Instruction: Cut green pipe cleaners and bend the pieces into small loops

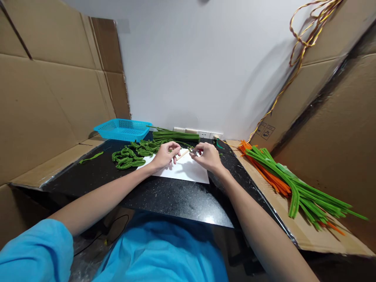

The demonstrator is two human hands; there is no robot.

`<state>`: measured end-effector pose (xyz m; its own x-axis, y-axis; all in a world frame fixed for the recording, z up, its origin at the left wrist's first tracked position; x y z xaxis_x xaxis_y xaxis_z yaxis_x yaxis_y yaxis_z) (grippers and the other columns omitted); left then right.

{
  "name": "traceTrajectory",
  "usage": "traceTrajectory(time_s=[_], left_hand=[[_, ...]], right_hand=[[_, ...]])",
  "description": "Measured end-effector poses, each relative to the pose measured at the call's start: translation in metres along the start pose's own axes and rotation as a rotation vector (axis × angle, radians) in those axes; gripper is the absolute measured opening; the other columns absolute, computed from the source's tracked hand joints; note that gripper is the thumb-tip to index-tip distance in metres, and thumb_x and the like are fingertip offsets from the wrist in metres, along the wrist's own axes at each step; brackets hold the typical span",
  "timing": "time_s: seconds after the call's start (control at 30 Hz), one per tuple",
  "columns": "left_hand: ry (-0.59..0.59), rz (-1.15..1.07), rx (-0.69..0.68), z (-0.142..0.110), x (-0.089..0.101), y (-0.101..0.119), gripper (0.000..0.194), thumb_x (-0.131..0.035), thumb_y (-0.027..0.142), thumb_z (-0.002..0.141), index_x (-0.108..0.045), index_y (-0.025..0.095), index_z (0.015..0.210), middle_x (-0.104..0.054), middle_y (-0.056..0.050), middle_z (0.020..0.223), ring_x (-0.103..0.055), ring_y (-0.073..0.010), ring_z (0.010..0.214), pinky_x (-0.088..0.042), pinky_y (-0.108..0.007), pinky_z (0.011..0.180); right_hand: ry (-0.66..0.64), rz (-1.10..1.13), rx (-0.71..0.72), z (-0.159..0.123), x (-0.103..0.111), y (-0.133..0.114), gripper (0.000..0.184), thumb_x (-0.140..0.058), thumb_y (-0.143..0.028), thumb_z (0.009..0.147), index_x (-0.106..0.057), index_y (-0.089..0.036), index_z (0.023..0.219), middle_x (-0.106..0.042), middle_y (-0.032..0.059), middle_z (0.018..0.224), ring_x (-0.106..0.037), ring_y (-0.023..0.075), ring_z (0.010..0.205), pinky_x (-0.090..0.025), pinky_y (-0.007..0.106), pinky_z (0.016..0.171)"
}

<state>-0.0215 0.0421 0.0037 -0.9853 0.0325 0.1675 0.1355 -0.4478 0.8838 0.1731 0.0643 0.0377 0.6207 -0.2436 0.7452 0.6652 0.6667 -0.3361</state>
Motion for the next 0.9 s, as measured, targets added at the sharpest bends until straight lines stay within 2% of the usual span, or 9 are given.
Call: traceTrajectory(time_s=[0.2,0.3,0.43,0.6,0.67,0.73,0.83,0.9], left_hand=[[-0.047,-0.032,0.026,-0.001,-0.003,-0.001,0.027,-0.059,0.039,0.095,-0.061,0.013,0.102,-0.069,-0.003,0.074,-0.055,-0.0067,0.041,-0.038,-0.018,0.039],[-0.070,-0.045,0.027,-0.001,-0.004,-0.001,0.029,-0.058,0.041,0.096,-0.062,0.013,0.101,-0.068,-0.003,0.073,-0.055,-0.0068,0.040,-0.038,-0.018,0.038],[-0.113,-0.089,0.072,-0.002,-0.008,-0.002,0.028,-0.056,0.042,0.097,-0.057,0.014,0.096,-0.066,-0.001,0.066,-0.054,-0.0078,0.036,-0.037,-0.018,0.036],[-0.084,-0.088,0.135,-0.002,-0.006,-0.004,0.031,-0.052,0.045,0.099,-0.054,0.016,0.087,-0.061,0.001,0.059,-0.051,-0.0072,0.035,-0.035,-0.017,0.035],[-0.080,-0.092,0.144,-0.002,-0.005,-0.004,0.032,-0.052,0.046,0.099,-0.053,0.017,0.085,-0.060,0.002,0.058,-0.050,-0.0073,0.035,-0.033,-0.016,0.034],[-0.089,-0.115,0.164,-0.002,-0.006,-0.004,0.033,-0.052,0.046,0.099,-0.051,0.017,0.083,-0.057,0.003,0.056,-0.049,-0.0072,0.034,-0.032,-0.016,0.034],[-0.112,-0.180,0.198,-0.003,-0.010,-0.003,0.028,-0.053,0.044,0.099,-0.051,0.018,0.088,-0.053,0.005,0.054,-0.047,-0.0065,0.035,-0.031,-0.015,0.034],[-0.119,-0.223,0.203,-0.003,-0.012,-0.002,0.022,-0.054,0.040,0.099,-0.052,0.019,0.095,-0.051,0.007,0.054,-0.045,-0.0058,0.034,-0.030,-0.015,0.034]], right_hand=[[-0.001,0.009,-0.210,0.000,-0.003,0.012,0.030,-0.069,-0.042,0.077,-0.078,-0.017,0.091,-0.065,0.0033,0.066,-0.054,0.0176,0.060,-0.033,0.028,0.057],[-0.016,0.103,-0.229,0.001,-0.004,0.013,0.034,-0.067,-0.049,0.081,-0.076,-0.017,0.086,-0.060,0.0026,0.062,-0.051,0.0172,0.059,-0.033,0.029,0.056],[-0.088,0.250,-0.194,0.001,-0.010,0.008,0.050,-0.059,-0.065,0.087,-0.070,-0.017,0.078,-0.056,0.0024,0.057,-0.048,0.0170,0.058,-0.035,0.031,0.057],[-0.013,0.323,-0.294,0.002,-0.008,0.014,0.058,-0.058,-0.076,0.083,-0.051,-0.021,0.065,-0.048,-0.0001,0.055,-0.043,0.0155,0.055,-0.033,0.030,0.054],[-0.013,0.329,-0.344,0.002,-0.005,0.021,0.056,-0.064,-0.073,0.080,-0.045,-0.022,0.065,-0.046,-0.0018,0.056,-0.042,0.0144,0.054,-0.033,0.030,0.053],[-0.033,0.304,-0.372,0.002,-0.004,0.027,0.050,-0.072,-0.062,0.077,-0.043,-0.023,0.067,-0.046,-0.0033,0.058,-0.043,0.0139,0.054,-0.034,0.029,0.053],[-0.036,0.253,-0.360,0.003,-0.005,0.035,0.034,-0.074,-0.042,0.072,-0.046,-0.023,0.075,-0.050,-0.0038,0.063,-0.047,0.0145,0.057,-0.037,0.029,0.056],[-0.020,0.250,-0.331,0.004,-0.008,0.038,0.027,-0.071,-0.036,0.070,-0.049,-0.022,0.081,-0.054,-0.0028,0.068,-0.050,0.0157,0.061,-0.039,0.029,0.058]])
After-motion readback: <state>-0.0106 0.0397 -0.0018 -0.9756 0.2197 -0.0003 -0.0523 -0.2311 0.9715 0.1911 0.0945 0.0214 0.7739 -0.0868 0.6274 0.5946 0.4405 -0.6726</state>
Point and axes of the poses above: each hand's wrist, its own z-axis towards the middle knuckle, its own x-axis out of the back of the hand, y = z × x, the point moved 4 cm from there along z, towards the middle knuckle
